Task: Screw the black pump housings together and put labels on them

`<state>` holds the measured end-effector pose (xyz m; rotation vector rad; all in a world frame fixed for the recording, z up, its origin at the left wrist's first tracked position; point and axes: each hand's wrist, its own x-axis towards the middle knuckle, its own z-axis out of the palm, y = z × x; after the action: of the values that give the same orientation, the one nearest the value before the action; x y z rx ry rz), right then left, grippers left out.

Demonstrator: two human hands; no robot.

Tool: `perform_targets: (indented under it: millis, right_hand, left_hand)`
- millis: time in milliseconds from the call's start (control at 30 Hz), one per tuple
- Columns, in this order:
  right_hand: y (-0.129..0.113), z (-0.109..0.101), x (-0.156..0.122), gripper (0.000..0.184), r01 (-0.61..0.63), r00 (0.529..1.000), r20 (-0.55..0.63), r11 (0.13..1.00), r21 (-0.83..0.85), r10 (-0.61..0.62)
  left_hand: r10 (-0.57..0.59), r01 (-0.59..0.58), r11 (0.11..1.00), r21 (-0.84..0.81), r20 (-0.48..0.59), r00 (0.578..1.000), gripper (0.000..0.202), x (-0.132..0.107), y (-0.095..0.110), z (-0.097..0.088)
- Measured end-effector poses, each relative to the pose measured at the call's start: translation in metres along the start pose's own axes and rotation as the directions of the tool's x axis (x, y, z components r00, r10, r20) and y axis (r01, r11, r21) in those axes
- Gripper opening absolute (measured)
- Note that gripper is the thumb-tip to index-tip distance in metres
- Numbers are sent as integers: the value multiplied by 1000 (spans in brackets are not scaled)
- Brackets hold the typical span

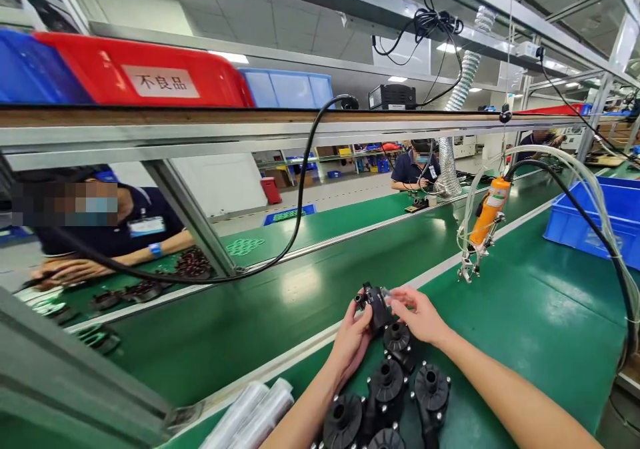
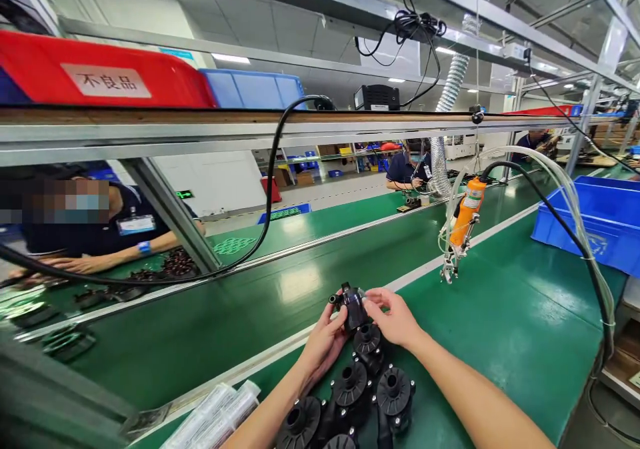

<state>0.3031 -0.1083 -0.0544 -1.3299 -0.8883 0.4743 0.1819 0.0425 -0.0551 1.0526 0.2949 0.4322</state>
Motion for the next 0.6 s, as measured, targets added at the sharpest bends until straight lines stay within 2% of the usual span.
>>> perform_targets:
  millis: [67,233,600]
  right_hand:
    - [-3,-2,2,46,31,1000,1,998,-61,-31]
    - [-5,-9,8,50,49,997,73,989,-137,-39]
    - [-2,-11,16,38,76,990,136,954,-292,-37]
  left_hand:
    - [-7,8,1000,-6,13,1000,97,-2,0,2]
    - [-31,31,1000,6,29,999,85,-4,-1,6]
    - [-1,2,999,40,-27,1000,96,-4,-4,10]
